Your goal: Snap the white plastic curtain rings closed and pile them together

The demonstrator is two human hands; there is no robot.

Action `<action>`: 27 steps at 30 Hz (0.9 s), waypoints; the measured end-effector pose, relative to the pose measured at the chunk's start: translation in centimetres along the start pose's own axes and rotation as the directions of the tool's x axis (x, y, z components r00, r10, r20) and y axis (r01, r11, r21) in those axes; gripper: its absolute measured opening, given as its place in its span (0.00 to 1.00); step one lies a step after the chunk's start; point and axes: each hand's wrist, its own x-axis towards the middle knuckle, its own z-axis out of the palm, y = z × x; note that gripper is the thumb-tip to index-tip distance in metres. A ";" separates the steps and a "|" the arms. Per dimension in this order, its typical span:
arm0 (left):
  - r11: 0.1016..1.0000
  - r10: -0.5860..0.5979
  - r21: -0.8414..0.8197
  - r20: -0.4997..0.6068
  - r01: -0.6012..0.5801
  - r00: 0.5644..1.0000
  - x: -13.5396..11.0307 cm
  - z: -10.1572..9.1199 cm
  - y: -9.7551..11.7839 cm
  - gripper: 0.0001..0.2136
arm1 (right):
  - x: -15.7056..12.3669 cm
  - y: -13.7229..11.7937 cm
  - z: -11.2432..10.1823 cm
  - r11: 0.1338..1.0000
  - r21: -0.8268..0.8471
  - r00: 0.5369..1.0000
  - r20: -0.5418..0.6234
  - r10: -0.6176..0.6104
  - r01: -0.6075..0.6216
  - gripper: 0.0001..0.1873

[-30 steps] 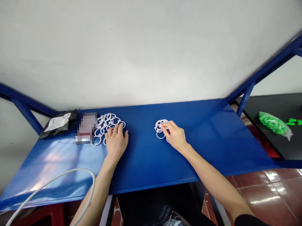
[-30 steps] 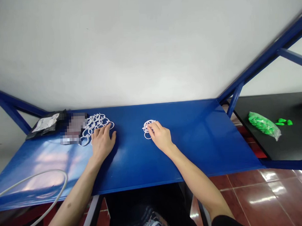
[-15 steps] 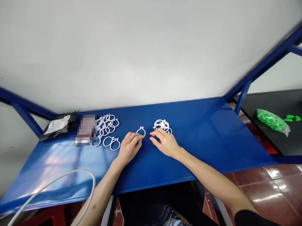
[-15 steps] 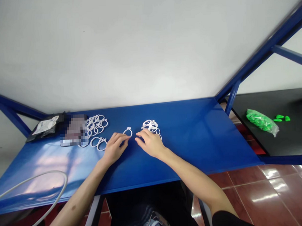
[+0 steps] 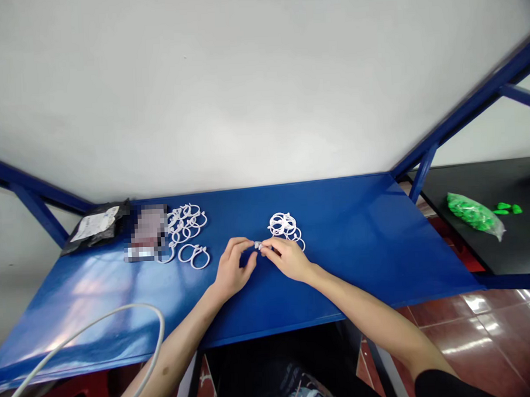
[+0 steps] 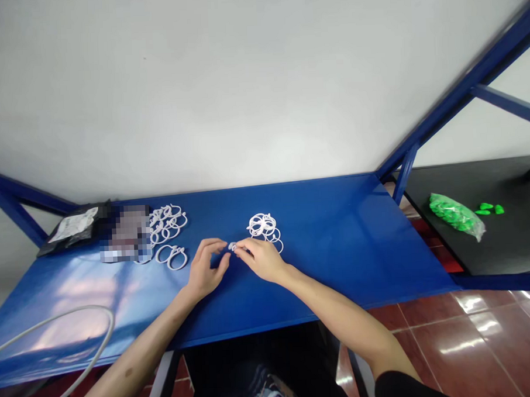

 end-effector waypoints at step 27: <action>0.629 -0.454 -0.578 0.268 0.519 0.850 1.3 0.1 -0.4 0.10 | 0.0 1.0 1.0 0.995 0.094 0.992 -0.126 -0.023 0.035 0.12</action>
